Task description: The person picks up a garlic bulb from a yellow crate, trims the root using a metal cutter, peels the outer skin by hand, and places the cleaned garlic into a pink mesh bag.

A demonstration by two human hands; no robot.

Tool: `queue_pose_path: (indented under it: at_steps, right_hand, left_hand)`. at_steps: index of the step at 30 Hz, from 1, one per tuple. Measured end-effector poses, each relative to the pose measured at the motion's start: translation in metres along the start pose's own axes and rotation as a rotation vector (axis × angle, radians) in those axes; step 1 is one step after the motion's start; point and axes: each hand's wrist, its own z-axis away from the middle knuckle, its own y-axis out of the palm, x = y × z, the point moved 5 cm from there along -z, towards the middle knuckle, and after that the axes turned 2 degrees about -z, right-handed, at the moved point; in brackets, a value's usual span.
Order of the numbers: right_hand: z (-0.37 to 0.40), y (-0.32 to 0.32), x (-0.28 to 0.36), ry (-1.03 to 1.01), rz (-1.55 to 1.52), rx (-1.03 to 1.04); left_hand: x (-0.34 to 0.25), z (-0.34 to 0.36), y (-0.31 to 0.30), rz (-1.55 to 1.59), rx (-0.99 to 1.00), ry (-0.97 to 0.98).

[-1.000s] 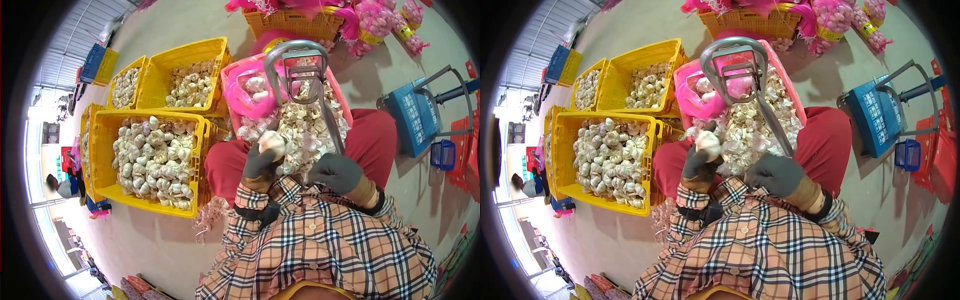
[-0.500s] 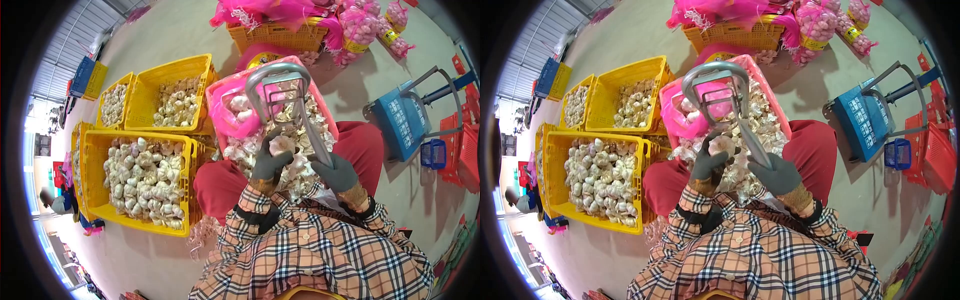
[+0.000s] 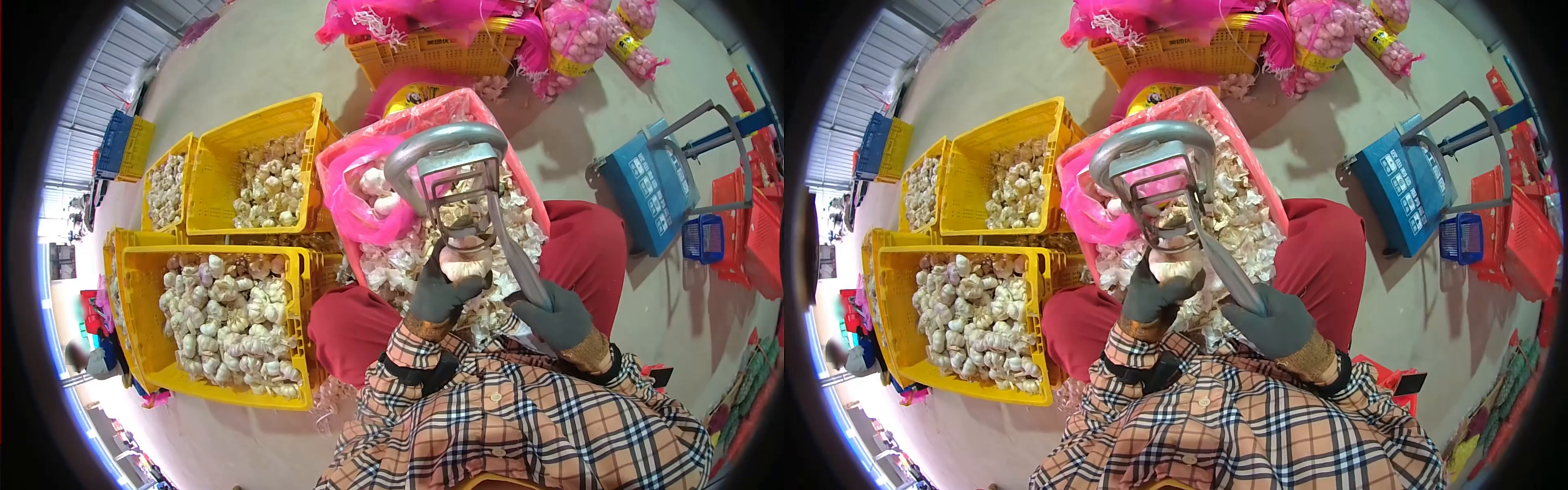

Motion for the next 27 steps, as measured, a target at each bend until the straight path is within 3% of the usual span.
queue_pose_path:
  at_steps: [7, 13, 26, 27]
  right_hand:
    - [0.016, -0.006, 0.009, 0.079, -0.076, 0.088]
    - [0.024, -0.008, 0.009, 0.120, -0.081, 0.083]
    - [0.016, -0.005, 0.006, 0.105, -0.135, 0.116]
    - [0.012, -0.004, 0.004, 0.088, -0.145, 0.140]
  left_hand:
    - [-0.001, 0.004, 0.004, 0.035, -0.142, -0.103]
    - [0.001, 0.004, 0.003, 0.042, -0.245, -0.040]
    - [0.003, 0.002, 0.003, 0.040, -0.173, -0.101]
    - [0.000, 0.001, 0.005, 0.044, -0.172, -0.026]
